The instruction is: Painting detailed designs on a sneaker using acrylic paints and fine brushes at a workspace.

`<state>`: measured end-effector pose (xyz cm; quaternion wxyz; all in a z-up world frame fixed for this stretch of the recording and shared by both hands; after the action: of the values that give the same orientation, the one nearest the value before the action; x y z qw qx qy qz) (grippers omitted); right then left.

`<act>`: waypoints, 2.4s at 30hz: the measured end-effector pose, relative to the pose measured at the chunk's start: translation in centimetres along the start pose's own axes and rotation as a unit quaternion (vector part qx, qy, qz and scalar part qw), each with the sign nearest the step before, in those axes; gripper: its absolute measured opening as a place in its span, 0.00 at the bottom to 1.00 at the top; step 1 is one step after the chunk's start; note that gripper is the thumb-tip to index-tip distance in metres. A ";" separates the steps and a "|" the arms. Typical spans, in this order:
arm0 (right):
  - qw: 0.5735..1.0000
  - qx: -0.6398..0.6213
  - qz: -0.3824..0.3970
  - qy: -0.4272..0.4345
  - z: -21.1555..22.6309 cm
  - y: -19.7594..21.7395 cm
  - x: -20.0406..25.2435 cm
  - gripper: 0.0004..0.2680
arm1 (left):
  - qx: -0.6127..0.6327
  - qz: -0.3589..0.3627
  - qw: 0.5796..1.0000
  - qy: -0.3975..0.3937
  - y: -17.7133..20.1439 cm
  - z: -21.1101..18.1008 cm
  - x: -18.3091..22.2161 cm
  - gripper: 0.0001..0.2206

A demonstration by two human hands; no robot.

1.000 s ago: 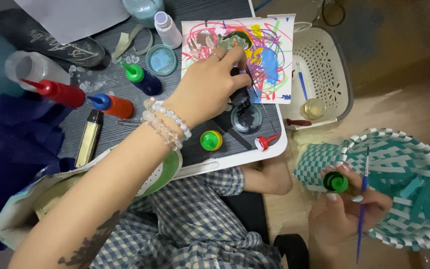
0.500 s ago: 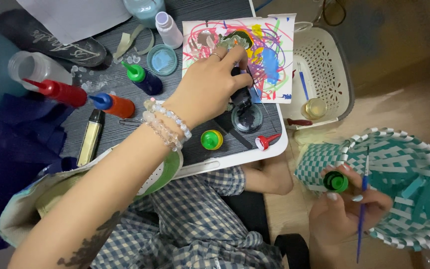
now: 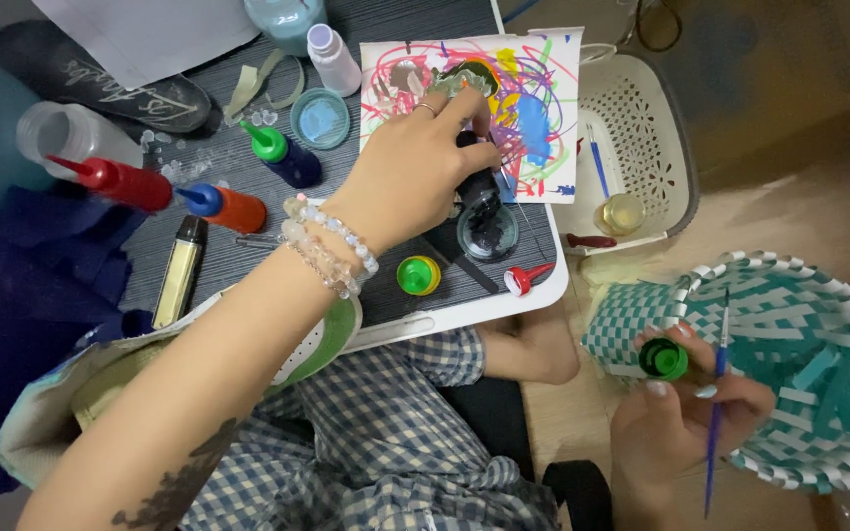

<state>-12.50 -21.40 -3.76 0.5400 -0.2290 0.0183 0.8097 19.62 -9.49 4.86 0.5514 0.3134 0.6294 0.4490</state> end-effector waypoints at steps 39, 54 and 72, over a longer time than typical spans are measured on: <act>0.997 0.009 0.029 0.074 2.9 -2.7 -3.5 0.20 | 0.453 -0.003 0.857 0.244 6.7 -0.3 0.0 0.17; 0.944 0.034 0.295 0.145 8.3 -14.4 -12.0 0.18 | 0.438 -0.033 0.870 0.223 4.8 -1.4 0.7 0.25; 0.833 0.171 0.451 0.271 11.4 -18.3 -13.0 0.12 | 0.340 -0.007 0.926 0.163 6.7 -1.4 1.3 0.23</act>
<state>3.69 -21.85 15.47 0.1193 -0.3097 0.4037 0.8526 17.32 -5.95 10.39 0.3048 0.4003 0.8276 0.2490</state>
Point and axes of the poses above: each hand's wrist, its own x-axis away from the middle knuckle, its own y-axis out of the back of the hand, z = x × y, the point moved 3 cm from there along -x, towards the middle knuckle, and after that the axes turned 6 degrees about -z, right-handed, at the moved point
